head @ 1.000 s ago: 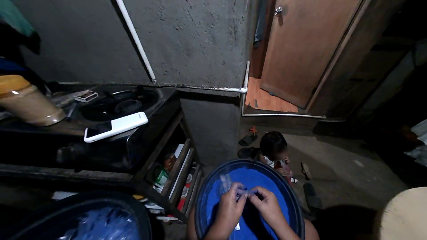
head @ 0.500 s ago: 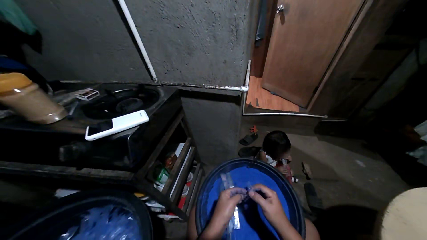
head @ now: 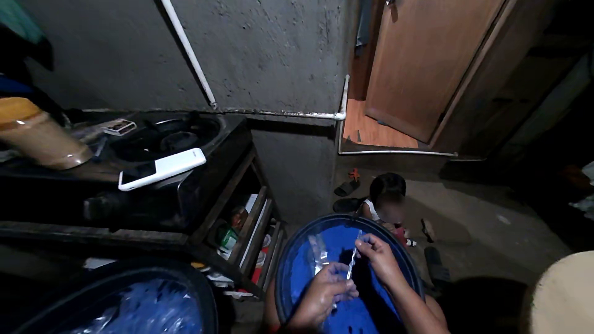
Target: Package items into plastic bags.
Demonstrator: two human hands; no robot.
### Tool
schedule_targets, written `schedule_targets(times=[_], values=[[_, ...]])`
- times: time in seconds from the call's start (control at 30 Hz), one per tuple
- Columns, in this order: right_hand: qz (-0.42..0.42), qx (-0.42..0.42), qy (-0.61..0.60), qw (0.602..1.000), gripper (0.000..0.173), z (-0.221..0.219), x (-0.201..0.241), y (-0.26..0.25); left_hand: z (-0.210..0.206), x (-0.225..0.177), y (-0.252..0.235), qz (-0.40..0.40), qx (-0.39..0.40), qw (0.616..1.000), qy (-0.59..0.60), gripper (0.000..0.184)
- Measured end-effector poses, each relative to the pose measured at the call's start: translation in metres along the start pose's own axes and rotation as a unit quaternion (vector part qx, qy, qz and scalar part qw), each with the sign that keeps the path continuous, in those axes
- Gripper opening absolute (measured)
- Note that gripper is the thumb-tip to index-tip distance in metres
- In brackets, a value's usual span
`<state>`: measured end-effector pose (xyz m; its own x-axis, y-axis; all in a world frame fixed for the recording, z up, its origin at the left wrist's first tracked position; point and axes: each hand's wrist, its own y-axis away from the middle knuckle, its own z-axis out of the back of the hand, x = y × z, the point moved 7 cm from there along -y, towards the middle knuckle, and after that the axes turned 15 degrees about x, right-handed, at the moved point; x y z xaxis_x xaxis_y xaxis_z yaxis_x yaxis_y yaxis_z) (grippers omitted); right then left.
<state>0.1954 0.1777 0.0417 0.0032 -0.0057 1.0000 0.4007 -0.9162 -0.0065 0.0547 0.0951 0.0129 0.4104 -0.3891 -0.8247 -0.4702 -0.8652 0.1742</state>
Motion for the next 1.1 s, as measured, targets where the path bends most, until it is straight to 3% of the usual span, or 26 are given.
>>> schedule_targets(times=[0.2,0.33,0.43,0.53,0.63,0.73,1.03,1.1], values=[[0.011,-0.034,0.091,0.995,0.013,0.014,0.004,-0.018,-0.002,0.005,0.003,0.009,-0.036,0.999,0.037,0.018],[0.005,-0.04,0.018,0.999,0.016,0.011,-0.005,-0.017,-0.004,0.002,0.002,-0.03,-0.032,0.981,0.187,0.016],[-0.08,0.048,-0.046,0.995,0.035,-0.002,-0.015,0.0,-0.002,-0.002,0.004,-0.112,0.013,0.946,0.303,0.028],[-0.092,0.221,-0.067,0.969,0.057,-0.026,-0.029,0.031,0.003,-0.007,0.001,-0.185,0.074,0.915,0.351,0.024],[-0.038,0.303,-0.114,0.945,0.039,-0.046,-0.028,0.057,0.008,-0.011,-0.004,-0.226,0.114,0.894,0.369,0.018],[-0.007,0.233,-0.107,0.966,0.013,-0.053,-0.014,0.068,0.008,-0.011,-0.006,-0.231,0.115,0.893,0.368,0.02],[0.044,0.106,0.001,0.993,0.012,-0.047,-0.002,0.072,0.014,-0.004,-0.001,-0.283,0.043,0.875,0.391,0.021],[0.04,0.092,-0.006,0.995,0.012,-0.049,-0.003,0.072,0.012,-0.001,-0.002,-0.278,0.081,0.891,0.349,0.024]])
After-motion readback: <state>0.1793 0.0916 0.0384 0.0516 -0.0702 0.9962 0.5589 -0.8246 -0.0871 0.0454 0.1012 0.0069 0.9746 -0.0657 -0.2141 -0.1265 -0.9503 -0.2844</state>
